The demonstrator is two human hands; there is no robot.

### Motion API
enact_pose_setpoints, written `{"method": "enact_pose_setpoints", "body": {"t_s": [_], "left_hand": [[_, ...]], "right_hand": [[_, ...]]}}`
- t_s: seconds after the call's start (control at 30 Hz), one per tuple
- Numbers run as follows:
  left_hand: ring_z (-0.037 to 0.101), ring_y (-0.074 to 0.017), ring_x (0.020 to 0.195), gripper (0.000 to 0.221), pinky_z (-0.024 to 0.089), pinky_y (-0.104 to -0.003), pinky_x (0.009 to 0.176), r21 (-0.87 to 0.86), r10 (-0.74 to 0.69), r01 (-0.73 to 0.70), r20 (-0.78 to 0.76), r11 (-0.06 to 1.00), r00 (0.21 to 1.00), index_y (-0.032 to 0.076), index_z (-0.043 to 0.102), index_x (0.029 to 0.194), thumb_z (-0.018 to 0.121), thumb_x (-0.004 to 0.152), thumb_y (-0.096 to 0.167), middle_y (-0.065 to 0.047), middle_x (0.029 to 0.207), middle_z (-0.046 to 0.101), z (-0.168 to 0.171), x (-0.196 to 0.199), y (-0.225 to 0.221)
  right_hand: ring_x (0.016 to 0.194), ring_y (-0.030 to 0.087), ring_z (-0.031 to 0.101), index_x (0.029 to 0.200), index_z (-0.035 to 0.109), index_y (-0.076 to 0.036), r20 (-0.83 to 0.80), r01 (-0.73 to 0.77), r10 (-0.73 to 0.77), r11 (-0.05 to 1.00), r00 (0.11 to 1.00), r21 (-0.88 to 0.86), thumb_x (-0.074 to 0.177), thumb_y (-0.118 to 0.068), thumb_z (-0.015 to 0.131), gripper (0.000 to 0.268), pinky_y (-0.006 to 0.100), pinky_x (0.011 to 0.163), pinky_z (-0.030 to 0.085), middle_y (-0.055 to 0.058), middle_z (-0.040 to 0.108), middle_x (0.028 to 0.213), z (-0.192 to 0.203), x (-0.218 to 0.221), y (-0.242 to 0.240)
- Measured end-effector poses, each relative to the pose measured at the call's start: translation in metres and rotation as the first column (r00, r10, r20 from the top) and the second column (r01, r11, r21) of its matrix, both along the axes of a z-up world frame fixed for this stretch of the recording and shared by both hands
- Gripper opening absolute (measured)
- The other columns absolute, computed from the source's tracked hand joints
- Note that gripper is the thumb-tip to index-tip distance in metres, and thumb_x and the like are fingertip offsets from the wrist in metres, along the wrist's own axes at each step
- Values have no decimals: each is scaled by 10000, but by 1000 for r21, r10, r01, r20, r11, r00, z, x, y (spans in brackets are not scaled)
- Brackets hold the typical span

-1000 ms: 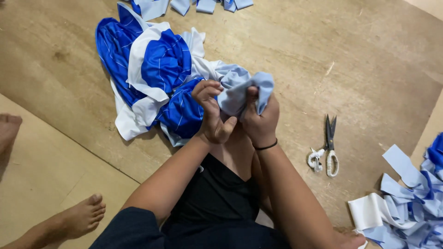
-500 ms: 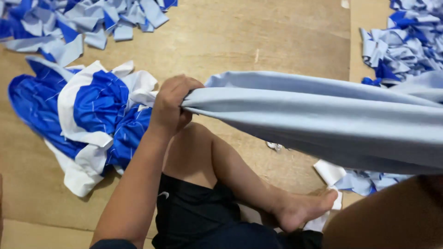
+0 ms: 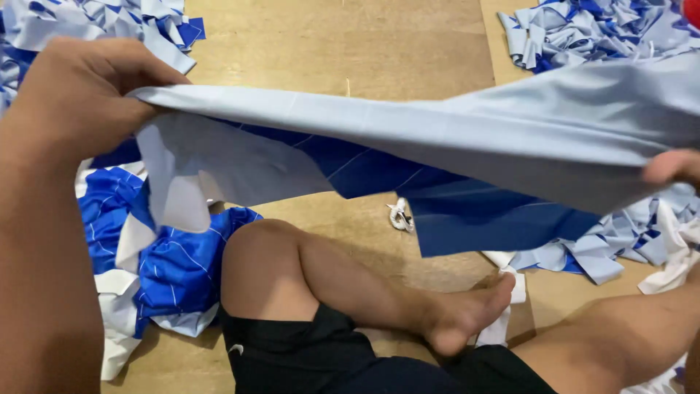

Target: Cutting fabric strips and larger fabric sheets into specific sizes on a floor area.

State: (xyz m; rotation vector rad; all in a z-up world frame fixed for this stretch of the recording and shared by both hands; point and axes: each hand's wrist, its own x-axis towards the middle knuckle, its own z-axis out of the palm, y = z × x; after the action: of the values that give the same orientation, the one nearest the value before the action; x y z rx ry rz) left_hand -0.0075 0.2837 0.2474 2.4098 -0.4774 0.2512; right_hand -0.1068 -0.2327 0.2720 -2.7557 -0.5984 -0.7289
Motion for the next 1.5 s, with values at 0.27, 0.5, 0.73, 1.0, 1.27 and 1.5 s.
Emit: {"method": "enact_pose_setpoints", "body": {"t_s": [0.27,0.5,0.73,1.0,1.27,1.5], "left_hand": [[688,-228,769,280,556,-395,751,420,141,65,-441,905,886,131,799,1192,695,941,200,-138,870,801,-88,82,42],[590,-425,1174,454,425,-549,994,482,361,-216,-231,849,903,170,644,1400,642,952,243,-214,1274,658,-204,122,25],[637,-371,1091,507,535,-477,895,353,-62,159,-270,922,961,177,632,1259,801,783,210,-126,1262,585,-241,57,-102],[689,-339,966,449,564,-469,793,504,-82,288,-390,814,917,180,699,1087,868,678,257,-93,1248,577,-291,47,-128],[681,-373,858,297,522,-497,684,230,-4,35,-137,973,991,118,634,1045,754,970,379,-80,1030,702,-210,-1,-131],[629,-382,753,714,535,-431,695,-127,-117,126,76,984,990,26,498,956,948,591,443,-183,845,590,-145,-79,-132]], "right_hand": [[1007,296,664,1275,675,-107,-619,87,-77,996,782,-14,683,-269,864,642,387,868,530,168,689,1081,-123,94,-85],[1167,406,578,1317,607,-58,-204,178,-164,983,965,49,746,-345,888,699,475,952,470,216,617,1257,-249,159,-24],[1086,365,589,1138,679,-88,-576,120,-83,992,813,26,760,-536,856,612,448,931,500,172,627,1132,-272,72,81],[1023,311,626,1017,736,-120,-431,39,12,993,902,109,781,-362,802,345,450,831,502,86,694,1039,-335,16,80],[742,287,635,1117,648,-57,-480,316,39,704,877,636,1095,-293,548,257,350,709,509,123,669,828,-285,-9,49],[694,266,701,995,717,-95,-216,-2,57,969,975,246,758,-146,842,273,341,616,520,86,715,851,-97,-57,-11]]}}
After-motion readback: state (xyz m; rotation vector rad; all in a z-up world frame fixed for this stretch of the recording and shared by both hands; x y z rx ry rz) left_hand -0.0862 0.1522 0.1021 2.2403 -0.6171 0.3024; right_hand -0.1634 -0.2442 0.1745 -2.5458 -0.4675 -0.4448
